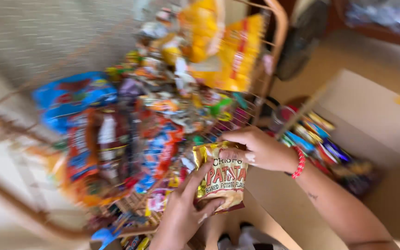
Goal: Packing various bags of snacks and candies from a wire rack into a cardboard box.
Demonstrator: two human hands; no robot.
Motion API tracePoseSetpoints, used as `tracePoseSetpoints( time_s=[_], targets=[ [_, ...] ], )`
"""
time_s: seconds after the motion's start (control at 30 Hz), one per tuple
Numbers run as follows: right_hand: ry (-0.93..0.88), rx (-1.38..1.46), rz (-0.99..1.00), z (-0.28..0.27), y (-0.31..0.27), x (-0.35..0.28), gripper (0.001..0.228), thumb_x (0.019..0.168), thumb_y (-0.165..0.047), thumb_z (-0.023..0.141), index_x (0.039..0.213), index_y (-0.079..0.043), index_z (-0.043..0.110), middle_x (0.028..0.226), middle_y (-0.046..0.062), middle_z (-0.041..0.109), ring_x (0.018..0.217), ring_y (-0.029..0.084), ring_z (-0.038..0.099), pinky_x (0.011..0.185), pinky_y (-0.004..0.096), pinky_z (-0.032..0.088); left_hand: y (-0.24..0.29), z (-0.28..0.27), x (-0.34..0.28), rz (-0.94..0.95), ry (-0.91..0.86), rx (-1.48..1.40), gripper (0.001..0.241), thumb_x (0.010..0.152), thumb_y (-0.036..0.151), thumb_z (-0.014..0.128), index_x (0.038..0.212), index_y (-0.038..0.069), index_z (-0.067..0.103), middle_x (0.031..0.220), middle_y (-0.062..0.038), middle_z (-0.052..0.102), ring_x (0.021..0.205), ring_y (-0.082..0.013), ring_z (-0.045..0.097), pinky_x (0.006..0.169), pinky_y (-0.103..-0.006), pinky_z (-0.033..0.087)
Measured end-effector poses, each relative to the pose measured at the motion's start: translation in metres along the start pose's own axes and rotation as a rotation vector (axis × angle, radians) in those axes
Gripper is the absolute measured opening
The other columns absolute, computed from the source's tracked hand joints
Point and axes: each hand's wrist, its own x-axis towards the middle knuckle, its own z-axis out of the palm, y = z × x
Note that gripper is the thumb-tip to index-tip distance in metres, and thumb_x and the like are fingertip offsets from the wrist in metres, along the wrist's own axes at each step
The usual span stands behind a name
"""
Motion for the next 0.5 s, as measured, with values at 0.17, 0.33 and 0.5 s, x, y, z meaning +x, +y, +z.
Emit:
tracePoseSetpoints(
  time_s=[0.17,0.33,0.5],
  targets=[
    [0.223,0.023,0.512,0.042,0.029,-0.134,0.033,0.097,-0.029,0.07,0.088,0.001,0.06,0.073,0.018,0.057,0.062,0.028,0.051,0.06,0.04,0.046,-0.022,0.095,0.028,-0.165,-0.409,-0.628,0.09,0.076,0.007,0.087,0.154,0.019,0.043,0.152,-0.012,0.053,0.119,-0.0206,0.067,0.086,-0.0348,0.064],
    [0.316,0.11,0.777,0.028,0.022,-0.236,0.03,0.098,-0.031,0.067,0.093,-0.002,0.064,0.071,0.016,0.06,0.057,0.027,0.052,0.057,0.038,0.048,-0.028,0.18,0.038,-0.117,-0.762,-0.756,0.106,0.069,0.002,0.088,0.158,0.016,0.034,0.159,-0.01,0.045,0.133,-0.0194,0.055,0.106,-0.0328,0.054],
    [0.082,0.483,0.968,-0.02,0.029,-0.293,0.05,0.084,-0.039,0.077,0.12,-0.006,0.063,0.091,0.014,0.079,0.076,0.03,0.075,0.064,0.037,0.058,-0.02,0.254,0.069,0.371,-0.91,-0.645,0.103,0.078,0.007,0.09,0.164,0.011,0.036,0.162,-0.018,0.048,0.148,-0.0278,0.049,0.12,-0.0396,0.043]
  ],
)
